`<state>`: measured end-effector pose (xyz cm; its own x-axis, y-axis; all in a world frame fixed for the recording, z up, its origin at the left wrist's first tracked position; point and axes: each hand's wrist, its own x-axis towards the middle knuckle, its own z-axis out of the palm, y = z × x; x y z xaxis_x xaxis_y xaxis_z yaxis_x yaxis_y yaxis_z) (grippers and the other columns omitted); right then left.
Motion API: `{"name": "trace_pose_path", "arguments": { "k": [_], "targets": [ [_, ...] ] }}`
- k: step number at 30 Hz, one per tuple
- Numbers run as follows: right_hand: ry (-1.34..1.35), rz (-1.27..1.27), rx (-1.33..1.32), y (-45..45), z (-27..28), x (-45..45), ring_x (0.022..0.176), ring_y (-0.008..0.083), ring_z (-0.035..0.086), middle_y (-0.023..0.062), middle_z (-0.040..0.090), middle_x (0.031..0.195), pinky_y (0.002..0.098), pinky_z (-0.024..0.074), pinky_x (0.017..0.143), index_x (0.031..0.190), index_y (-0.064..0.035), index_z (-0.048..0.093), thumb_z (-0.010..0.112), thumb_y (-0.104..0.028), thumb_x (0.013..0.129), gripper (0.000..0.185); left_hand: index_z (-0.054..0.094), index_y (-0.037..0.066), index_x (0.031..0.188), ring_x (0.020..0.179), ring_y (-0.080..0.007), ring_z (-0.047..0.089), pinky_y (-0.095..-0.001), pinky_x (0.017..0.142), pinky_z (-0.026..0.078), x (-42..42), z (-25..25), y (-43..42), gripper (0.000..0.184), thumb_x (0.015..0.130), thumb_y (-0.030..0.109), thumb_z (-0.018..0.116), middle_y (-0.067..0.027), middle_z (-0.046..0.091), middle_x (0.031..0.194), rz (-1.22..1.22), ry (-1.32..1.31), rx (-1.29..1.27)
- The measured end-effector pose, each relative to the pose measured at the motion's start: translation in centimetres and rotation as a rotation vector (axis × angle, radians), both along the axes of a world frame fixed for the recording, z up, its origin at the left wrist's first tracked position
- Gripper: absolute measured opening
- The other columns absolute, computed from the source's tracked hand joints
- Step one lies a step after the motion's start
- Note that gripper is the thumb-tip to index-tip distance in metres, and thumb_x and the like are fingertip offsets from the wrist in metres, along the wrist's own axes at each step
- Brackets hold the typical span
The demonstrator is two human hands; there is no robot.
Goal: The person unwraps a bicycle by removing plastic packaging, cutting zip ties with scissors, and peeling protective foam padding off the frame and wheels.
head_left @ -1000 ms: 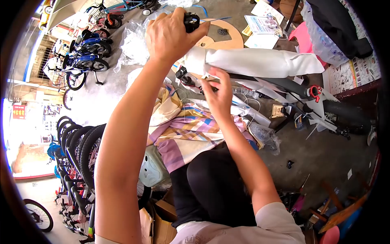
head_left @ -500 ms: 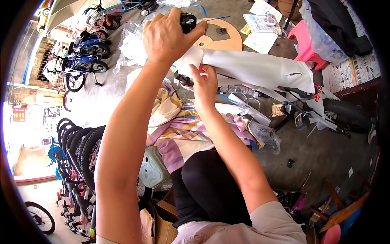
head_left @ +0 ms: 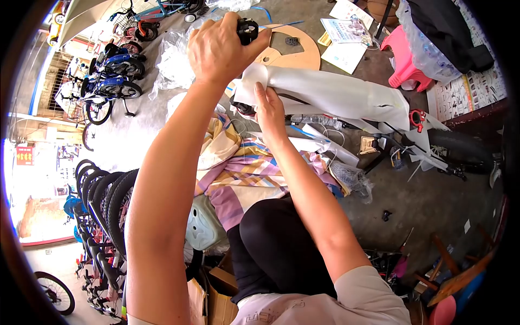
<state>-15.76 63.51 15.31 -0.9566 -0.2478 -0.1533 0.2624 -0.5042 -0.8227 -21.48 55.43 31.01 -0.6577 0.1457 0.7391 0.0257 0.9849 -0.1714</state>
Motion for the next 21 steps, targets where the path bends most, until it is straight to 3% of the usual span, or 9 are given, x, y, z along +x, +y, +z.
{"name": "trace_pose_path", "arguments": {
  "k": [2, 6, 9, 11, 12, 13, 16, 19, 21],
  "targets": [
    [-0.064, 0.030, -0.016, -0.6, -0.3, 0.0, 0.071, 0.0140, 0.046, 0.0047, 0.053, 0.076, 0.0341, 0.0402, 0.065, 0.090, 0.0006, 0.058, 0.058, -0.035, 0.106, 0.039, 0.065, 0.011, 0.071, 0.062, -0.0251, 0.066, -0.0419, 0.064, 0.052, -0.2, -0.1, -0.1, 0.050, 0.075, 0.060, 0.076, -0.0055, 0.063, 0.057, 0.008, 0.002, 0.003],
    [0.315, -0.183, 0.293, -0.4, -1.3, 0.9, 0.069, 0.0269, 0.050, 0.0139, 0.051, 0.078, 0.0394, 0.0426, 0.067, 0.088, 0.0014, 0.052, 0.061, -0.025, 0.104, 0.032, 0.064, 0.011, 0.071, 0.063, -0.0254, 0.066, -0.0416, 0.065, 0.053, -0.4, -0.2, -0.4, 0.050, 0.075, 0.060, 0.076, -0.0053, 0.062, 0.057, -0.001, -0.004, 0.007],
    [0.657, -0.165, 0.481, 0.8, -1.5, 1.2, 0.079, 0.0343, 0.057, 0.0160, 0.058, 0.090, 0.0414, 0.0456, 0.072, 0.102, 0.0007, 0.057, 0.056, -0.014, 0.103, 0.015, 0.064, 0.011, 0.072, 0.063, -0.0260, 0.067, -0.0418, 0.065, 0.053, -0.1, -0.3, -0.4, 0.050, 0.075, 0.060, 0.077, -0.0062, 0.063, 0.058, 0.019, 0.007, -0.010],
    [0.719, -0.147, 0.606, 1.4, -1.5, 1.7, 0.085, 0.0347, 0.061, 0.0155, 0.060, 0.092, 0.0426, 0.0484, 0.075, 0.102, -0.0020, 0.060, 0.059, -0.013, 0.099, 0.012, 0.065, 0.011, 0.073, 0.064, -0.0265, 0.067, -0.0423, 0.065, 0.053, -0.5, -0.2, -0.3, 0.051, 0.074, 0.060, 0.077, -0.0074, 0.064, 0.060, -0.009, 0.028, 0.001],
    [0.949, 0.122, 0.726, -0.4, -6.9, 4.1, 0.090, 0.0344, 0.064, 0.0145, 0.063, 0.095, 0.0453, 0.0515, 0.078, 0.101, -0.0072, 0.063, 0.063, -0.019, 0.094, 0.014, 0.065, 0.011, 0.075, 0.066, -0.0273, 0.067, -0.0427, 0.066, 0.053, -0.6, -0.1, -0.2, 0.051, 0.075, 0.060, 0.077, -0.0082, 0.065, 0.062, 0.010, -0.007, 0.019],
    [0.874, 0.254, 0.908, -0.4, -8.4, 8.5, 0.091, 0.0333, 0.068, 0.0123, 0.065, 0.098, 0.0472, 0.0543, 0.076, 0.101, -0.0128, 0.064, 0.067, -0.027, 0.089, 0.019, 0.065, 0.011, 0.076, 0.067, -0.0276, 0.068, -0.0430, 0.066, 0.053, -0.4, -0.2, -0.4, 0.051, 0.075, 0.060, 0.077, -0.0081, 0.065, 0.061, 0.032, -0.053, 0.025],
    [0.760, 0.399, 1.138, 6.4, -12.1, 9.3, 0.070, 0.0367, 0.070, 0.0165, 0.070, 0.082, 0.0467, 0.0556, 0.064, 0.095, -0.0124, 0.070, 0.061, -0.039, 0.099, 0.028, 0.066, 0.011, 0.077, 0.071, -0.0292, 0.069, -0.0445, 0.067, 0.053, -1.1, 0.5, -0.1, 0.052, 0.076, 0.062, 0.077, -0.0091, 0.065, 0.063, 0.057, -0.098, 0.061],
    [0.784, 0.314, 1.111, 9.6, -14.1, 9.7, 0.077, 0.0345, 0.070, 0.0159, 0.071, 0.089, 0.0457, 0.0552, 0.067, 0.105, -0.0070, 0.069, 0.066, -0.035, 0.096, 0.030, 0.068, 0.012, 0.083, 0.071, -0.0306, 0.070, -0.0460, 0.065, 0.054, -0.4, 0.0, -0.2, 0.051, 0.076, 0.062, 0.077, -0.0116, 0.068, 0.070, 0.081, -0.090, 0.021],
    [0.884, 0.268, 1.005, 12.3, -11.1, 9.2, 0.084, 0.0315, 0.069, 0.0162, 0.071, 0.093, 0.0425, 0.0558, 0.072, 0.113, -0.0059, 0.068, 0.071, -0.027, 0.092, 0.030, 0.067, 0.011, 0.080, 0.066, -0.0300, 0.068, -0.0447, 0.063, 0.054, -0.4, -0.2, -0.4, 0.051, 0.077, 0.060, 0.077, -0.0103, 0.066, 0.066, 0.021, -0.045, 0.031]
  ]
}}
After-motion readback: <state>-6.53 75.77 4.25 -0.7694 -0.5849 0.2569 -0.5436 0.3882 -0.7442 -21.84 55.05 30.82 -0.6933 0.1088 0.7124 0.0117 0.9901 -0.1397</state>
